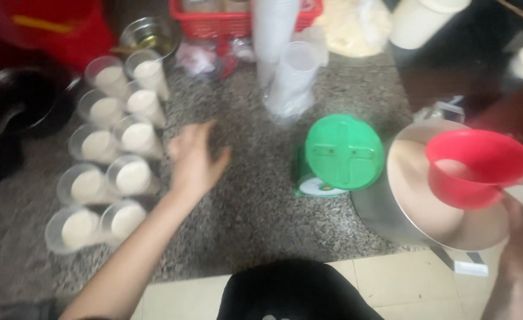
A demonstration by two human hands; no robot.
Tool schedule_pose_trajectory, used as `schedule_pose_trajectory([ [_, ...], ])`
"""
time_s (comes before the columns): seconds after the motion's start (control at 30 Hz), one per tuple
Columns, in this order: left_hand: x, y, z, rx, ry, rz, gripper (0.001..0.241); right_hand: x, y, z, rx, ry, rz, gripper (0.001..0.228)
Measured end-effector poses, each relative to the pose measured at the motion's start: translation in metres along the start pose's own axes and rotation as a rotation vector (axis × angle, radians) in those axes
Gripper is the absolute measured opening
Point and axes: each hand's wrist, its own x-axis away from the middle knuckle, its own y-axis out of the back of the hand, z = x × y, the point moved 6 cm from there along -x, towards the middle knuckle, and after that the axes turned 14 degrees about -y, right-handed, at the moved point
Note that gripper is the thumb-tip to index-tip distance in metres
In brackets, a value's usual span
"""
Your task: Filling plastic cups with a creamy liquid mixture using a measuring cup and a scale.
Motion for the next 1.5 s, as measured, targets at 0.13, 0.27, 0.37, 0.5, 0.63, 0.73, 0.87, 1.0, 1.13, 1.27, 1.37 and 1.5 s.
schedule_pose_trajectory([
  [0.13, -0.096, -0.081, -0.031, 0.24, -0.247, -0.112, 0.057, 0.031, 0.007, -0.009, -0.243, -0.007, -0.046, 0.031],
  [0.27, -0.193, -0.142, -0.037, 0.16, -0.249, -0.049, 0.059, 0.059, 0.009, 0.002, -0.635, -0.06, -0.074, 0.011],
  [0.37, -0.238, -0.176, -0.024, 0.128, -0.191, 0.08, 0.08, 0.068, 0.018, -0.01, -0.668, -0.047, -0.112, 0.015],
  [0.5, -0.239, -0.185, -0.031, 0.145, -0.083, 0.285, 0.1, 0.081, 0.026, -0.013, -0.67, -0.034, -0.12, 0.016],
  [0.63, -0.221, -0.195, -0.029, 0.335, -0.059, 0.015, 0.133, 0.089, 0.025, -0.011, -0.714, -0.063, -0.108, 0.015],
  [0.73, -0.206, -0.21, -0.022, 0.439, -0.014, -0.156, 0.136, 0.093, 0.027, -0.008, -0.712, -0.087, -0.142, 0.015],
  [0.87, -0.192, -0.218, -0.019, 0.547, 0.08, -0.278, 0.133, 0.1, 0.026, 0.001, -0.701, -0.071, -0.154, 0.015],
  [1.0, -0.177, -0.238, -0.012, 0.547, 0.127, -0.251, 0.132, 0.102, 0.036, -0.004, -0.596, 0.0, -0.136, 0.015],
  [1.13, -0.15, -0.288, 0.015, 0.583, 0.215, -0.287, 0.121, 0.101, 0.042, -0.009, -0.503, -0.031, -0.156, 0.008],
  [1.27, -0.133, -0.339, 0.043, 0.632, 0.296, -0.232, 0.092, 0.102, 0.032, 0.009, -0.301, -0.103, -0.202, 0.024],
  [1.37, -0.139, -0.349, 0.04, 0.562, 0.264, -0.217, 0.093, 0.1, 0.036, -0.003, -0.233, -0.152, -0.265, 0.031],
  [1.5, -0.139, -0.386, 0.053, 0.567, 0.248, -0.149, 0.096, 0.105, 0.028, 0.006, -0.334, -0.086, -0.257, 0.028],
])
